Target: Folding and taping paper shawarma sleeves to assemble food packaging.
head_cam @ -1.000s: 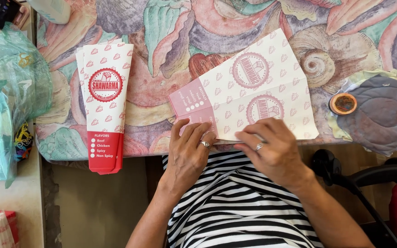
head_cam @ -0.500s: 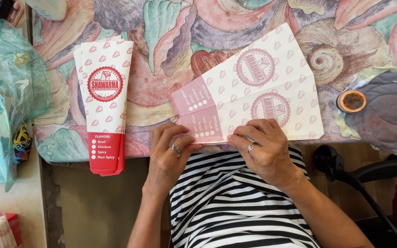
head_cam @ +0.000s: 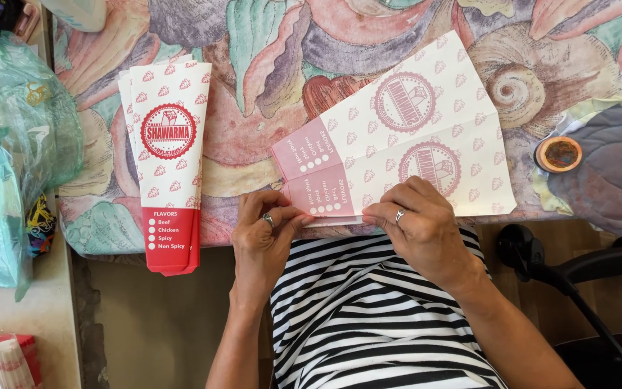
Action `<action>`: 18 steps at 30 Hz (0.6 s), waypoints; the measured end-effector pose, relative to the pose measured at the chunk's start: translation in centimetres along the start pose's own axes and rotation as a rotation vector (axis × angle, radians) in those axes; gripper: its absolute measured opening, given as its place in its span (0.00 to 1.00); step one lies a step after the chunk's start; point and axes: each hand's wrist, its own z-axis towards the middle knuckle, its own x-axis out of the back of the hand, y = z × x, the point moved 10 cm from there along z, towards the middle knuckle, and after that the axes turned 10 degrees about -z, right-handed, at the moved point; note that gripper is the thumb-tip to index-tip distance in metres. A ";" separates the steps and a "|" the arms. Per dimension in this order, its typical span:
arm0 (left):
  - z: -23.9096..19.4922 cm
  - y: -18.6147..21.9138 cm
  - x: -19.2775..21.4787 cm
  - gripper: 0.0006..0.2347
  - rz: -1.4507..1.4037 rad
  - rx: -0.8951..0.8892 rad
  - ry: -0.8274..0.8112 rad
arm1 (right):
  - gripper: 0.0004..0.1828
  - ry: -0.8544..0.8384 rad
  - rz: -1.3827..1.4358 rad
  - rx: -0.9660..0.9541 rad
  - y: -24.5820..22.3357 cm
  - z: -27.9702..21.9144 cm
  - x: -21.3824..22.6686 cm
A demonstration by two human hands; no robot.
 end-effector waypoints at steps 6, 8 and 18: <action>0.7 -0.4 -0.3 0.09 -0.014 0.105 -0.046 | 0.05 -0.057 0.066 -0.089 1.4 0.6 -0.4; 0.7 -0.7 -0.4 0.10 -0.024 0.141 -0.061 | 0.03 -0.082 0.083 -0.115 1.7 0.8 -0.6; 0.9 -1.4 -1.0 0.10 -0.015 0.244 -0.111 | 0.04 -0.184 0.150 -0.213 3.1 1.1 -1.5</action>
